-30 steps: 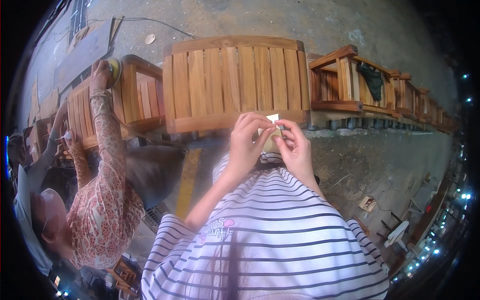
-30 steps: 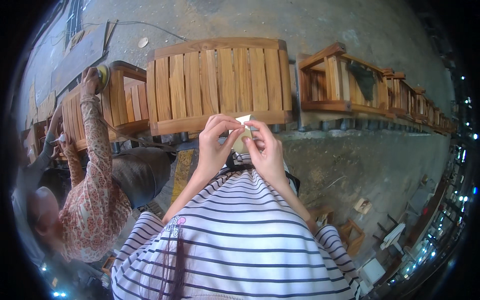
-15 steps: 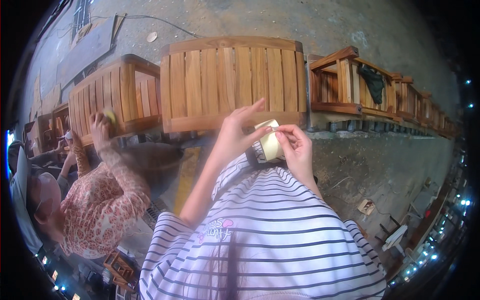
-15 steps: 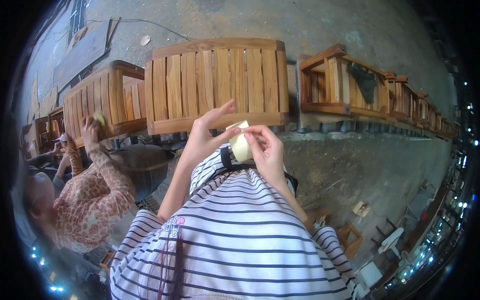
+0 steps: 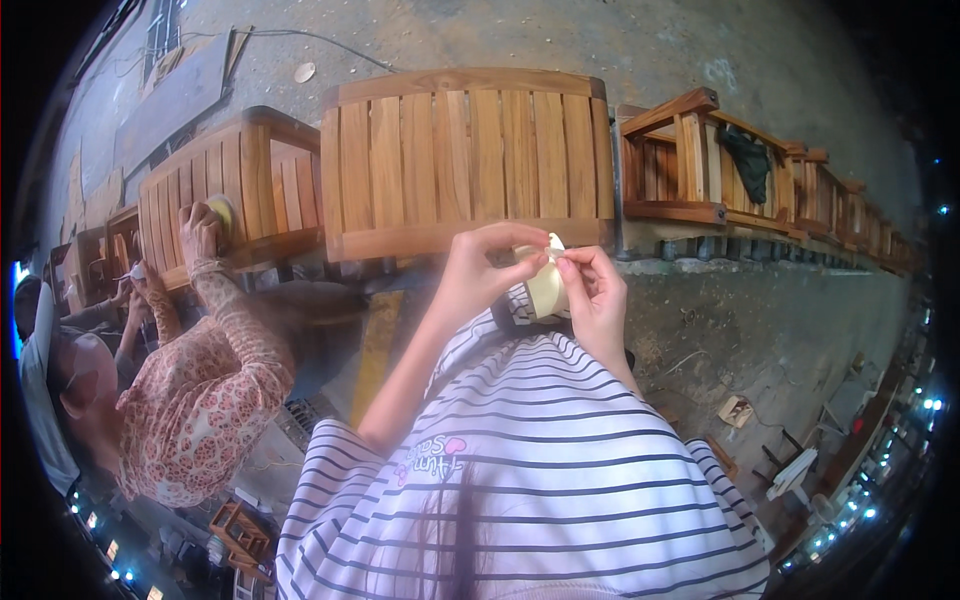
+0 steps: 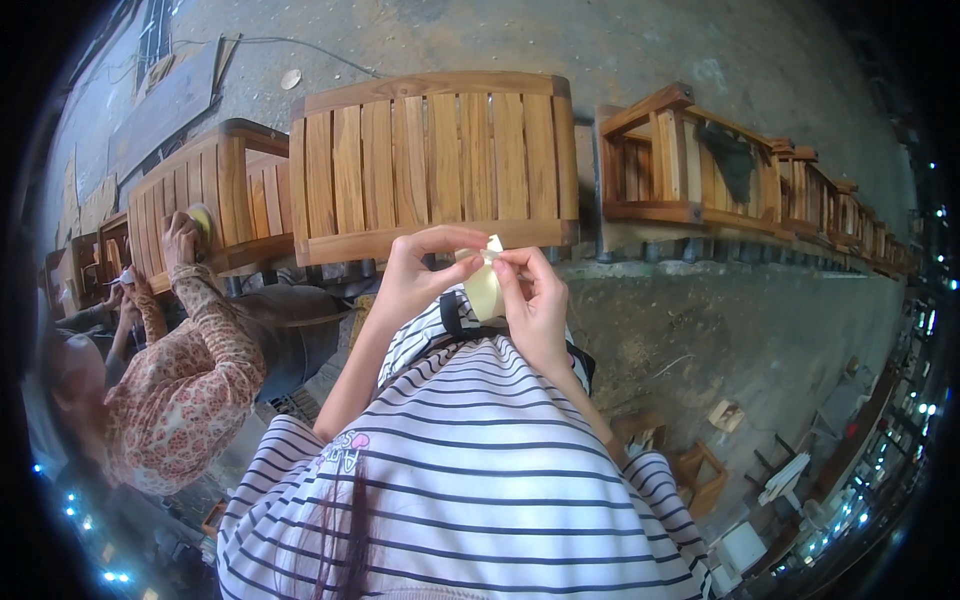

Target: Cleaning and applying labels to wooden furniture on a manufacturing production line.

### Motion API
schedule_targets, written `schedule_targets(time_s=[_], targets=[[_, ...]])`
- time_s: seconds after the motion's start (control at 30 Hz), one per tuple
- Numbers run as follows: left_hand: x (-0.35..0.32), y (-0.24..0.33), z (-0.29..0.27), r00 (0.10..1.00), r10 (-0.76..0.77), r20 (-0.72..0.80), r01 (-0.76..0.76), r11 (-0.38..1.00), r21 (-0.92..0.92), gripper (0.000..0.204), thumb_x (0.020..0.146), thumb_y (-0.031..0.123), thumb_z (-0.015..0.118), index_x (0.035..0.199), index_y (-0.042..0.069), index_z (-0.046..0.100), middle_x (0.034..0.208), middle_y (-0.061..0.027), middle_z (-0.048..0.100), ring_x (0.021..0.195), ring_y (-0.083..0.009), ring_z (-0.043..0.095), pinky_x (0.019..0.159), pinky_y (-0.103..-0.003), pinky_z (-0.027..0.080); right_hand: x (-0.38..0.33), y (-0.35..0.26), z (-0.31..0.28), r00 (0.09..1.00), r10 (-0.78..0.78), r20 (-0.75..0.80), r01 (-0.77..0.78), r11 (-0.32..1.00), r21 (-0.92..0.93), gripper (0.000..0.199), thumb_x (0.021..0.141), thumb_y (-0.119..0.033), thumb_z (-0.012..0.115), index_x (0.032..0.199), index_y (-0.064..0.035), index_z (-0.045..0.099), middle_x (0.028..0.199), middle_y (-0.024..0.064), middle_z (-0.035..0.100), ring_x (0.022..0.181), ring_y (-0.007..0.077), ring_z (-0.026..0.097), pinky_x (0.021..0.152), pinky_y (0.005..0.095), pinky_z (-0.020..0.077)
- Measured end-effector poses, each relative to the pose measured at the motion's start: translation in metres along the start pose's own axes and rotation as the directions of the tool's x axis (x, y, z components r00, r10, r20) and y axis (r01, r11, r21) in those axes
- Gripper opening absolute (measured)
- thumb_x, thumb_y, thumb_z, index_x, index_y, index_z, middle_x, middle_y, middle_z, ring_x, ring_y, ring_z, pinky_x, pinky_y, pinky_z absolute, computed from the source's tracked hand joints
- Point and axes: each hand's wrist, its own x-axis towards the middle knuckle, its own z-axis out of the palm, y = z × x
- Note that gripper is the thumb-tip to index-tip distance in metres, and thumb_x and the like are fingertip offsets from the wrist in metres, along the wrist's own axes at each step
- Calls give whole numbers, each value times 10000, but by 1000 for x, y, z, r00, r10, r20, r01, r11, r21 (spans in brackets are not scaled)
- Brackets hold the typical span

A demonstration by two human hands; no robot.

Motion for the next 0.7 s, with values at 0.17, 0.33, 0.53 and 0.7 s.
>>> schedule_targets(time_s=[0.17, 0.33, 0.53, 0.7], targets=[[-5, -3, 4, 1000, 3, -30, -1, 999, 49, 114, 835, 66, 695, 857, -45, 700, 963, -102, 713, 949, -160, 649, 887, -311, 494, -7, 2, 3, 1000, -20, 22, 20, 1000, -19, 108, 967, -78, 584, 988, 27, 596, 848, 55, 638, 779, 78, 607, 656, 223, 486], [-15, -20, 20, 994, -15, -104, 6, 997, -83, 96, 858, 57, 674, 885, -35, 671, 1053, -104, 688, 950, -168, 644, 877, -291, 492, -18, 0, 6, 996, -78, 39, 81, 993, -83, 88, 962, -59, 580, 968, 28, 591, 823, 52, 607, 755, 86, 607, 642, 231, 494], [-16, -18, 24, 971, -232, -56, 176, 856, -486, 203, 910, 62, 618, 1101, -8, 609, 1140, -98, 643, 1055, -163, 603, 897, -286, 484, -26, -7, 5, 991, -126, 51, 131, 986, -104, 109, 965, -52, 566, 1037, 20, 604, 871, 71, 629, 769, 106, 625, 644, 245, 512], [-19, -16, 16, 998, -34, -61, 9, 930, -367, 260, 887, 128, 664, 1125, 26, 656, 1236, -98, 597, 1158, -197, 560, 990, -334, 427, -16, 11, -5, 992, -87, 90, 90, 995, -30, 293, 977, -59, 545, 1267, -17, 526, 940, 92, 641, 838, 111, 629, 701, 245, 523]])
